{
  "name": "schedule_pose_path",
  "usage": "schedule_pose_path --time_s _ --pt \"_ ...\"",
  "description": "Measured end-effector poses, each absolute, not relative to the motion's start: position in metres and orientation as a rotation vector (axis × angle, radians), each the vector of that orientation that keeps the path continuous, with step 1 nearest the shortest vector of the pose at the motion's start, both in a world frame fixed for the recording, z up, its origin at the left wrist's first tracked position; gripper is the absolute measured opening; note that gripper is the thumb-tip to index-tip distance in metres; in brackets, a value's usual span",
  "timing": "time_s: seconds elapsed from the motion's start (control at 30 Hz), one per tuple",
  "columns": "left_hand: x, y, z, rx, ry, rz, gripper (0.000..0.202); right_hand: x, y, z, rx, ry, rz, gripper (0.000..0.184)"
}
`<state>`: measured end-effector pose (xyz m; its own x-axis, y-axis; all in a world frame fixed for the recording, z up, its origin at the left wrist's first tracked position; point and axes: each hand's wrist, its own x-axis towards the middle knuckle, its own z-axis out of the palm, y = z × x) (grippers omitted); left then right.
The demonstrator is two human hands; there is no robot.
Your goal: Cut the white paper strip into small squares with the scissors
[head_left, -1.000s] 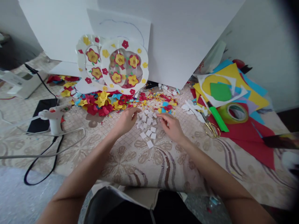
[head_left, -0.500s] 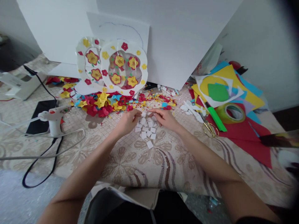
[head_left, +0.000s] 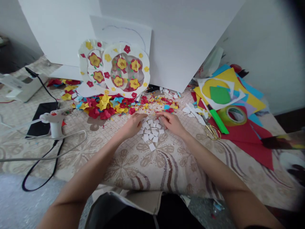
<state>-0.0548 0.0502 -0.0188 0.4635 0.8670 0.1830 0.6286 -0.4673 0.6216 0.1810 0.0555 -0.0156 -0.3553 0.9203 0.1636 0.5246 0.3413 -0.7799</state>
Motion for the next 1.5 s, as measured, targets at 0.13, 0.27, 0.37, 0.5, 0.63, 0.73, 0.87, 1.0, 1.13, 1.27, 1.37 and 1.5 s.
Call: schedule_pose_path --time_s 0.13,0.27,0.37,0.5,0.63,0.73,0.87,1.0,1.13,1.27,1.37,1.5 --pt "-0.056 0.051 -0.017 2.151 1.234 0.761 0.046 0.182 0.05 -0.017 -1.272 -2.009 0.782 0.03" --pt "-0.059 0.052 -0.013 2.075 1.319 0.818 0.037 0.187 0.038 -0.019 -1.281 -1.989 0.928 0.029" --pt "-0.065 0.048 -0.007 2.066 1.383 0.802 0.029 0.194 0.028 -0.016 -1.257 -1.863 1.113 0.03" --pt "-0.076 0.025 0.003 2.055 1.416 0.592 0.05 0.204 0.007 -0.01 -1.332 -1.875 1.027 0.035" --pt "-0.074 -0.008 0.001 2.107 1.43 0.396 0.097 0.199 -0.02 -0.014 -1.349 -2.131 0.934 0.087" --pt "-0.06 -0.018 -0.009 2.172 1.403 0.374 0.111 0.183 -0.026 -0.022 -1.378 -2.187 0.904 0.104" --pt "-0.049 -0.008 -0.017 2.192 1.434 0.502 0.099 0.17 -0.009 -0.023 -1.294 -2.115 0.864 0.085" --pt "-0.058 -0.002 -0.011 2.191 1.457 0.587 0.077 0.181 -0.006 -0.007 -1.238 -2.048 0.864 0.044" --pt "-0.07 -0.016 -0.009 2.132 1.42 0.573 0.048 0.187 -0.029 0.005 -1.017 -2.205 1.319 0.023" --pt "-0.072 -0.027 -0.012 2.08 1.405 0.674 0.036 0.182 -0.035 0.002 -0.807 -2.275 1.427 0.019" --pt "-0.071 -0.034 -0.009 2.092 1.413 0.722 0.034 0.19 -0.026 0.003 -1.091 -1.957 1.234 0.02" --pt "-0.07 -0.046 -0.003 2.086 1.359 0.597 0.027 0.213 -0.028 0.009 -1.257 -2.038 1.217 0.015"
